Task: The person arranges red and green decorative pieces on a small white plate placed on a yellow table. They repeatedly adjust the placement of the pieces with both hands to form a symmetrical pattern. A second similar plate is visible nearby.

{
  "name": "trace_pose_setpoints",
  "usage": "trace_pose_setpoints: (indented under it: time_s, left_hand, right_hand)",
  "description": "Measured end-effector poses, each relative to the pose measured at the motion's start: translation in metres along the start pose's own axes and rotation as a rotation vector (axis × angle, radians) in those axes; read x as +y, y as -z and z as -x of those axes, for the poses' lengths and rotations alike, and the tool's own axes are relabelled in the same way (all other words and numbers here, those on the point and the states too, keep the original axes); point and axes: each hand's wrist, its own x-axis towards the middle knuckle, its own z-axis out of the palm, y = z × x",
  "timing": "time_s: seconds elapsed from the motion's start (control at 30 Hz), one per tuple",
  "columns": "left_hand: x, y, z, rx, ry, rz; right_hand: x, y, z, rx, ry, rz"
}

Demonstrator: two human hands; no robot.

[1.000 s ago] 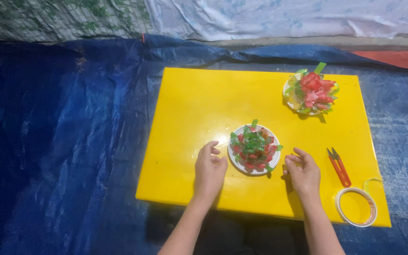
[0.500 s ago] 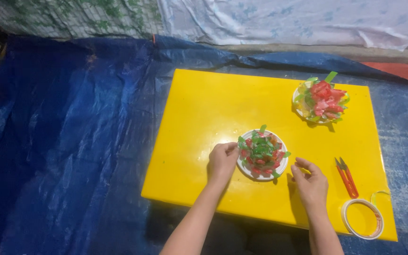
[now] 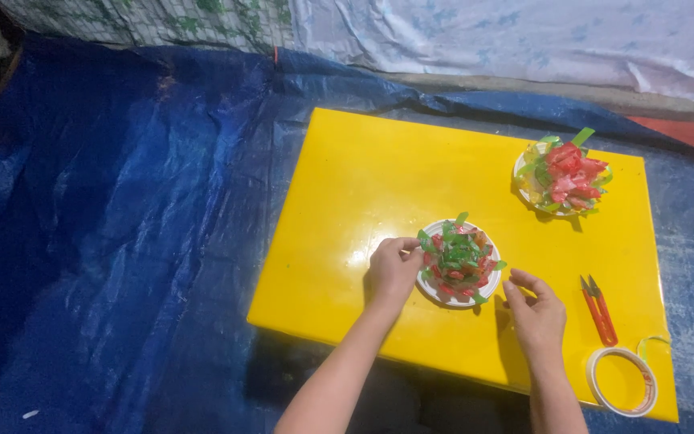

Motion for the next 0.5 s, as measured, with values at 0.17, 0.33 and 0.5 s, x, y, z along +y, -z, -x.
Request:
trace_pose_setpoints:
  time_s: [0.17, 0.33, 0.5]
  left_hand:
    - [0.005, 0.003, 0.006, -0.015, 0.013, 0.025]
    - [0.006, 0.001, 0.009, -0.014, 0.031, 0.072]
    - [0.003, 0.001, 0.006, 0.003, 0.025, 0.048]
  right_hand:
    - [-0.01, 0.0, 0.005, -0.006, -0.031, -0.008]
    - [0.006, 0.002, -0.006, 0.005, -0.016, -0.055]
    - [-0.014, 0.01, -0.016, 0.007, -0.039, 0.064]
